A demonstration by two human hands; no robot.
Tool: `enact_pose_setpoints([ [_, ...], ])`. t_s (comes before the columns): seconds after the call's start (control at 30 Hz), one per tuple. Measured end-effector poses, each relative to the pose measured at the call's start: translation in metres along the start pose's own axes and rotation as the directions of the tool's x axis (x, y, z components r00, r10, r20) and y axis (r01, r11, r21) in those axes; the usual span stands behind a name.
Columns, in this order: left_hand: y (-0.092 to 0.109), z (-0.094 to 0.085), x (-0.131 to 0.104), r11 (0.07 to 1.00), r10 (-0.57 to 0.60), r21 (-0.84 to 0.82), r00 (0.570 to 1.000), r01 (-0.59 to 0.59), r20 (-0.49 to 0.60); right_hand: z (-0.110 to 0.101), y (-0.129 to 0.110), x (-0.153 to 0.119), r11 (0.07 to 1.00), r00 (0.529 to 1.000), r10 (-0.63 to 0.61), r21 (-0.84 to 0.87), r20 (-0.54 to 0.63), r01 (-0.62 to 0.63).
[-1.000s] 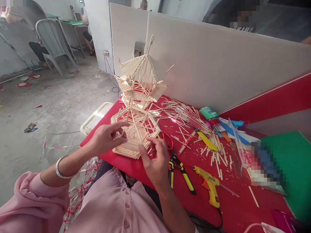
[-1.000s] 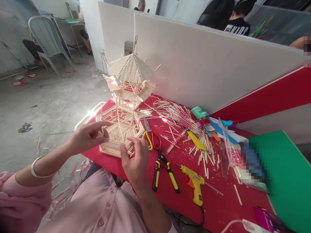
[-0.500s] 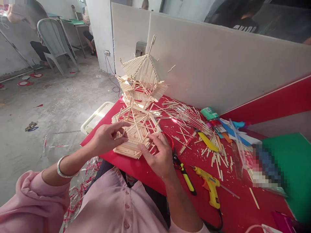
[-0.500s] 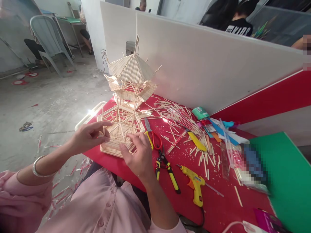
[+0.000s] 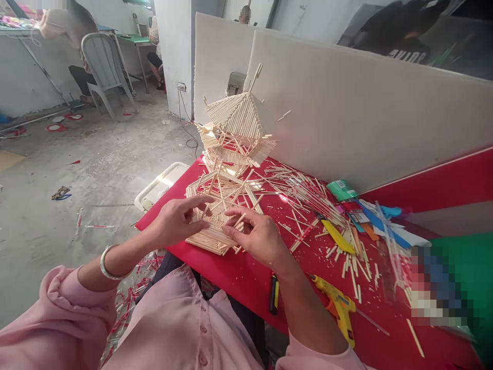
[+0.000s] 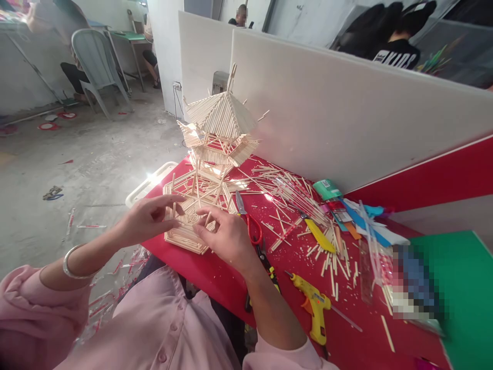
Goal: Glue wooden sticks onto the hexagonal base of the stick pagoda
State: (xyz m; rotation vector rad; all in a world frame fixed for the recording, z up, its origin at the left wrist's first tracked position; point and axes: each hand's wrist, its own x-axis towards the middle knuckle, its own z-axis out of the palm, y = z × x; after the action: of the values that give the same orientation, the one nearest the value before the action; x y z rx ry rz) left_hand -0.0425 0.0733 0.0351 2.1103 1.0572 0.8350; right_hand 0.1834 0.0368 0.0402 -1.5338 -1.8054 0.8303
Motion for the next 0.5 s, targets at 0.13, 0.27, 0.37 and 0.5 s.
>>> enact_pose_setpoints([
  [0.13, 0.001, 0.006, -0.019, 0.993, 0.11, 0.068, 0.963, -0.096, -0.245, -0.001, -0.001, -0.001, 1.0, 1.0, -0.009, -0.003, 0.003, 0.009],
  [0.27, 0.003, 0.021, -0.044, 0.951, 0.29, 0.242, 0.823, -0.192, -0.488, -0.001, -0.001, -0.001, 1.0, 1.0, -0.019, 0.006, 0.008, 0.019],
  [0.37, 0.006, 0.035, -0.055, 0.881, 0.441, 0.374, 0.791, -0.291, -0.423, -0.001, 0.001, -0.001, 0.999, 0.999, -0.039, -0.006, 0.007, 0.039],
  [0.5, 0.007, 0.049, -0.056, 0.8, 0.549, 0.468, 0.773, -0.376, -0.318, 0.0, 0.003, -0.002, 0.997, 0.998, -0.068, -0.037, 0.005, 0.068],
])
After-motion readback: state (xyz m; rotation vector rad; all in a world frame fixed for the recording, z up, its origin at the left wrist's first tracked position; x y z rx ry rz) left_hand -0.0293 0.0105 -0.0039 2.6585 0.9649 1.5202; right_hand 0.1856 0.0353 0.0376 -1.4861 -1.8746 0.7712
